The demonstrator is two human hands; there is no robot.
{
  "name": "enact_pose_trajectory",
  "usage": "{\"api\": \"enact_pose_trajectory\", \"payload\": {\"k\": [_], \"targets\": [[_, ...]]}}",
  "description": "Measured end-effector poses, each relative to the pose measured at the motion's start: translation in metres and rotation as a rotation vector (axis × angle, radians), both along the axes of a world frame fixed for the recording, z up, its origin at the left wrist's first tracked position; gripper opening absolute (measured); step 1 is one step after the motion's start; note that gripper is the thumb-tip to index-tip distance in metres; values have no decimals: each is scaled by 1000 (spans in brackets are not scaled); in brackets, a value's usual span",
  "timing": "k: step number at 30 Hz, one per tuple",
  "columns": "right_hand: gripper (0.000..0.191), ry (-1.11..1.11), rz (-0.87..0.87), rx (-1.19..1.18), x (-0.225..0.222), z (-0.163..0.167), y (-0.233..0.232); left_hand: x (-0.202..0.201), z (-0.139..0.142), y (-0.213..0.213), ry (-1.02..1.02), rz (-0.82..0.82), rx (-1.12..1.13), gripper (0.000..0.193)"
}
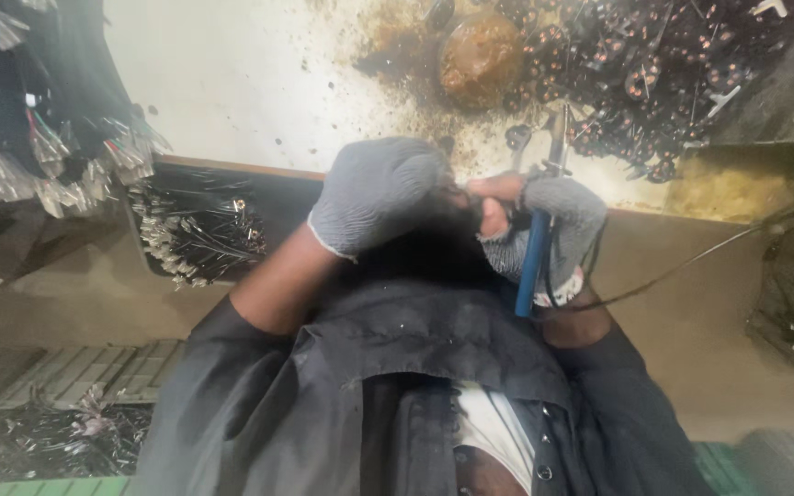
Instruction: The person, wearing fingerless gloves, holds a soldering iron in one hand and wires in the other, twisting wire ends together and soldering the joints at a cluttered workbench. They repeatedly position wire pairs, apply the iron, and set finished wires aside while handling additional wires.
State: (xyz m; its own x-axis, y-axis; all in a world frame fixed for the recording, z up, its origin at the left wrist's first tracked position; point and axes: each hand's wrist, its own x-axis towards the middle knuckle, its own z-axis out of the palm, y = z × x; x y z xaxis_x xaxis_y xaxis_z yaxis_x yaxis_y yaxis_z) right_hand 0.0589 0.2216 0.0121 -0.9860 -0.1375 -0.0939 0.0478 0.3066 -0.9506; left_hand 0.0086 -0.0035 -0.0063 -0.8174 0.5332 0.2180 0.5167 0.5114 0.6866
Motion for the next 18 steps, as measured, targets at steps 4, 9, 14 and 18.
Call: {"api": "enact_pose_trajectory", "payload": {"k": [4, 9, 14, 18], "targets": [[17, 170, 41, 142, -15, 15, 2, -1, 3, -7, 75, 147, -4, 5], [14, 125, -175, -10, -22, 11, -12, -3, 0, -2, 113, 26, -169, 4], [16, 286, -119, 320, -23, 10, -9, -4, -5, 0, 162, -41, -274, 6], [26, 274, -47, 241, -29, -2, -12, -1, 6, -14, 118, -65, -122, 16]]}}
